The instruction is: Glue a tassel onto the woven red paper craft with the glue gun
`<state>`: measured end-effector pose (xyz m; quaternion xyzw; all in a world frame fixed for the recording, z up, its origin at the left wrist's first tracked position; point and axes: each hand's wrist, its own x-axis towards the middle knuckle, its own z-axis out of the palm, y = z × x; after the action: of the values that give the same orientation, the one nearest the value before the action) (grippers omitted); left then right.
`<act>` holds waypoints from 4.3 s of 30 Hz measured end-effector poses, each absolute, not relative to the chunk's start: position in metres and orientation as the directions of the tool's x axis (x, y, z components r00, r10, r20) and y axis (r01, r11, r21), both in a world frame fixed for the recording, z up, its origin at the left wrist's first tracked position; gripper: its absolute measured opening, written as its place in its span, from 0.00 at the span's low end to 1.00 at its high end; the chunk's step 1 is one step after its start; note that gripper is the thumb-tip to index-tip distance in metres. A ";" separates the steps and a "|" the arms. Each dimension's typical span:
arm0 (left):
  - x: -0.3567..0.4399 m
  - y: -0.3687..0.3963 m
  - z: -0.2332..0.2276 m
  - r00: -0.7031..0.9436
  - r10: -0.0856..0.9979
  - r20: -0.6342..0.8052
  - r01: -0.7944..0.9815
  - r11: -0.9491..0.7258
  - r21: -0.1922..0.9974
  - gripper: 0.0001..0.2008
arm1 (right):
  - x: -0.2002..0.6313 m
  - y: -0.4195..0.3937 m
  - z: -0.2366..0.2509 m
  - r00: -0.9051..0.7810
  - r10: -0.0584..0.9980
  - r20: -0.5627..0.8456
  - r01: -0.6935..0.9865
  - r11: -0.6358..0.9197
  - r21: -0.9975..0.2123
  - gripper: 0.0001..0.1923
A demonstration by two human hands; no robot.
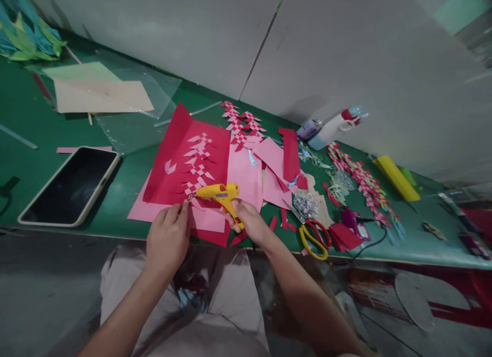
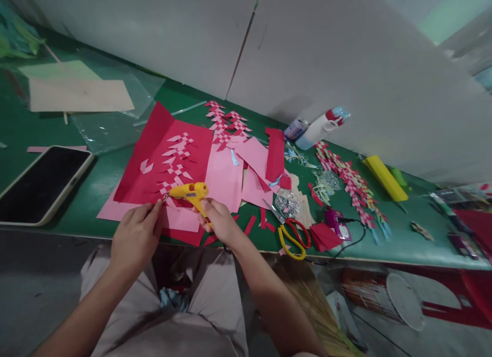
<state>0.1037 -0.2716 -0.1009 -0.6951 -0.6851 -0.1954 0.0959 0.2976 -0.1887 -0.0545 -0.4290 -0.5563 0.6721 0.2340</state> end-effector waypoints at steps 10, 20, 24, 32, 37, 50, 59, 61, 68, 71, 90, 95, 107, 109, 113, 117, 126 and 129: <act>0.104 -0.272 -0.101 -0.065 0.917 0.393 0.980 -0.016 0.199 0.21 | 0.303 -0.194 -0.048 -0.511 0.801 -0.311 0.122 -0.290 -0.949 0.28; 0.101 -0.266 -0.099 -0.029 0.934 0.357 0.985 -0.034 0.169 0.22 | 0.298 -0.195 -0.043 -0.527 0.790 -0.313 0.151 -0.275 -0.949 0.27; 0.101 -0.264 -0.098 -0.014 0.942 0.337 0.986 -0.043 0.161 0.21 | 0.297 -0.193 -0.044 -0.538 0.782 -0.316 0.162 -0.273 -0.948 0.27; 0.103 -0.265 -0.100 -0.002 0.949 0.317 0.990 -0.043 0.134 0.22 | 0.294 -0.191 -0.051 -0.507 0.798 -0.325 0.253 -0.222 -0.942 0.25; 0.104 -0.265 -0.099 -0.004 0.954 0.300 0.989 -0.040 0.140 0.22 | 0.297 -0.192 -0.049 -0.521 0.796 -0.308 0.328 -0.147 -0.933 0.24; 0.104 -0.268 -0.100 -0.003 0.941 0.338 0.992 -0.041 0.123 0.21 | 0.299 -0.193 -0.045 -0.477 0.823 -0.310 0.185 -0.251 -0.950 0.28; 0.105 -0.274 -0.094 -0.109 0.875 0.473 0.978 0.010 0.207 0.21 | 0.304 -0.198 -0.046 -0.477 0.830 -0.289 0.140 -0.253 -0.957 0.29; 0.105 -0.275 -0.091 -0.146 0.859 0.491 0.973 0.036 0.226 0.19 | 0.305 -0.199 -0.046 -0.472 0.835 -0.284 0.134 -0.250 -0.959 0.29; 0.099 -0.275 -0.084 -0.182 0.833 0.522 0.965 0.050 0.258 0.13 | 0.306 -0.205 -0.046 -0.473 0.830 -0.296 0.121 -0.272 -0.955 0.31; 0.095 -0.271 -0.085 -0.211 0.851 0.480 0.959 0.086 0.269 0.12 | 0.307 -0.206 -0.048 -0.481 0.830 -0.283 0.106 -0.265 -0.958 0.30; 0.086 -0.252 -0.065 -0.251 0.915 0.316 0.896 0.097 0.434 0.12 | 0.313 -0.206 -0.049 -0.487 0.832 -0.266 0.069 -0.267 -0.961 0.29; 0.088 -0.251 -0.067 -0.366 0.925 0.097 0.864 0.299 0.406 0.09 | 0.313 -0.207 -0.050 -0.508 0.823 -0.255 0.044 -0.271 -0.962 0.29; 0.085 -0.261 -0.067 -0.366 0.912 0.186 0.833 0.231 0.503 0.49 | 0.311 -0.208 -0.054 -0.524 0.817 -0.242 0.015 -0.275 -0.961 0.28; 0.083 -0.261 -0.066 -0.335 0.922 0.193 0.843 0.202 0.499 0.50 | 0.310 -0.209 -0.054 -0.520 0.816 -0.251 0.027 -0.278 -0.960 0.28; 0.082 -0.261 -0.063 -0.346 0.920 0.185 0.824 0.204 0.529 0.46 | 0.309 -0.209 -0.053 -0.517 0.818 -0.253 0.046 -0.268 -0.962 0.29; 0.083 -0.264 -0.058 -0.408 0.877 0.254 0.798 0.207 0.566 0.33 | 0.308 -0.211 -0.053 -0.511 0.828 -0.232 0.079 -0.224 -0.971 0.28; 0.115 -0.299 -0.013 -0.283 0.917 0.280 0.652 -0.030 0.758 0.13 | 0.290 -0.229 -0.040 -0.510 0.846 0.158 0.426 0.407 -0.808 0.20; 0.126 -0.304 0.000 -0.278 0.912 0.302 0.648 -0.054 0.760 0.18 | 0.282 -0.234 -0.039 -0.502 0.834 0.226 0.437 0.471 -0.766 0.21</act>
<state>0.1256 -0.3041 0.0004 -0.5812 -0.6708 -0.4350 -0.1518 0.2824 -0.2342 -0.0386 -0.3963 -0.8023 0.3279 0.3029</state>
